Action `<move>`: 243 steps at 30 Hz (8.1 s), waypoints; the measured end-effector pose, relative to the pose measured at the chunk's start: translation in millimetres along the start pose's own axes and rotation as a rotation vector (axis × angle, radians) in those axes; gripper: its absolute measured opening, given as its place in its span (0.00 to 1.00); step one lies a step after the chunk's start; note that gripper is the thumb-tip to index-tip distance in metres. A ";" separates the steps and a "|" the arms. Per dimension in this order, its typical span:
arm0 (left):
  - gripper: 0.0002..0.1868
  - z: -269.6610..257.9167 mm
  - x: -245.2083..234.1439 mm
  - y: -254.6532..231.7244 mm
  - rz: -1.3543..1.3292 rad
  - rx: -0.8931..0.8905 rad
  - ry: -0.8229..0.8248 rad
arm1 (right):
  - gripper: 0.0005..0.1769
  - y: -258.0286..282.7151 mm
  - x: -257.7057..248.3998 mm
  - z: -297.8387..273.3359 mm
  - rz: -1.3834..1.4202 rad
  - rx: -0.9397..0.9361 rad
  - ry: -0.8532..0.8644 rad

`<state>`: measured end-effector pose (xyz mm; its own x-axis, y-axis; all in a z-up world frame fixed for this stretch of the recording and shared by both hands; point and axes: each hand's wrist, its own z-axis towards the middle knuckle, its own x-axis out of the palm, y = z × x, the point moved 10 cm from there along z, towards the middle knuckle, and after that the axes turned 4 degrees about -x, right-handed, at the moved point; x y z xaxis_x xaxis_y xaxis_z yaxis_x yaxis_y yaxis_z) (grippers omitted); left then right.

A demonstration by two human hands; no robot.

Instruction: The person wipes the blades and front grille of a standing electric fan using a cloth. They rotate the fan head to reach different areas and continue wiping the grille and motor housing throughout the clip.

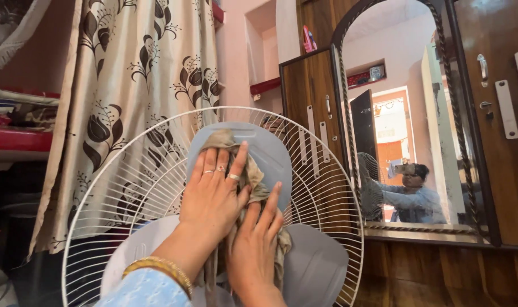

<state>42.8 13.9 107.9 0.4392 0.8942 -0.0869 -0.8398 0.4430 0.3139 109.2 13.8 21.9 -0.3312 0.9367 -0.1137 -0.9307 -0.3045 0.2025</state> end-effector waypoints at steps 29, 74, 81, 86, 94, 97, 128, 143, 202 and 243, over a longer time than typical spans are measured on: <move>0.48 9.7 -54.8 31.8 -0.230 -0.282 0.027 | 0.29 29.9 -80.4 38.8 0.016 -0.192 -0.292; 0.27 -78.6 -17.4 140.1 -0.389 -0.966 0.523 | 0.27 17.1 -6.4 36.0 0.041 -0.030 0.060; 0.40 -105.4 -42.8 154.2 -0.350 -1.003 0.376 | 0.22 62.1 -0.4 13.0 -0.040 -0.363 0.183; 0.61 -75.2 -82.0 110.8 -0.095 -0.529 0.030 | 0.31 48.2 -19.0 -0.1 0.092 -0.325 0.048; 0.44 -38.4 -84.8 0.7 0.115 0.193 -0.082 | 0.33 13.7 -7.9 -10.9 -0.038 -0.368 0.106; 0.43 -8.0 -68.4 -21.0 0.106 0.316 -0.080 | 0.28 8.8 0.8 -13.4 -0.062 -0.416 0.127; 0.36 -220.2 99.6 46.0 -0.261 0.262 0.540 | 0.08 9.6 66.4 -114.3 0.057 -0.745 -0.015; 0.17 -296.7 149.2 110.4 -0.354 -0.557 0.844 | 0.10 38.5 2.1 -116.2 0.255 -0.872 -0.008; 0.21 -315.4 119.5 95.9 -0.180 0.560 -0.107 | 0.37 -34.5 7.3 -11.9 0.291 -0.184 0.199; 0.26 -157.8 -20.1 31.9 -0.377 -0.190 -0.161 | 0.74 -15.8 4.0 -39.7 -0.003 -0.223 0.493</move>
<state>-43.2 20.3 -29.6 0.7574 0.6529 -0.0087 -0.6484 0.7537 0.1076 116.4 15.5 -20.4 -0.3118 0.7620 -0.5676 -0.9246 -0.3810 -0.0036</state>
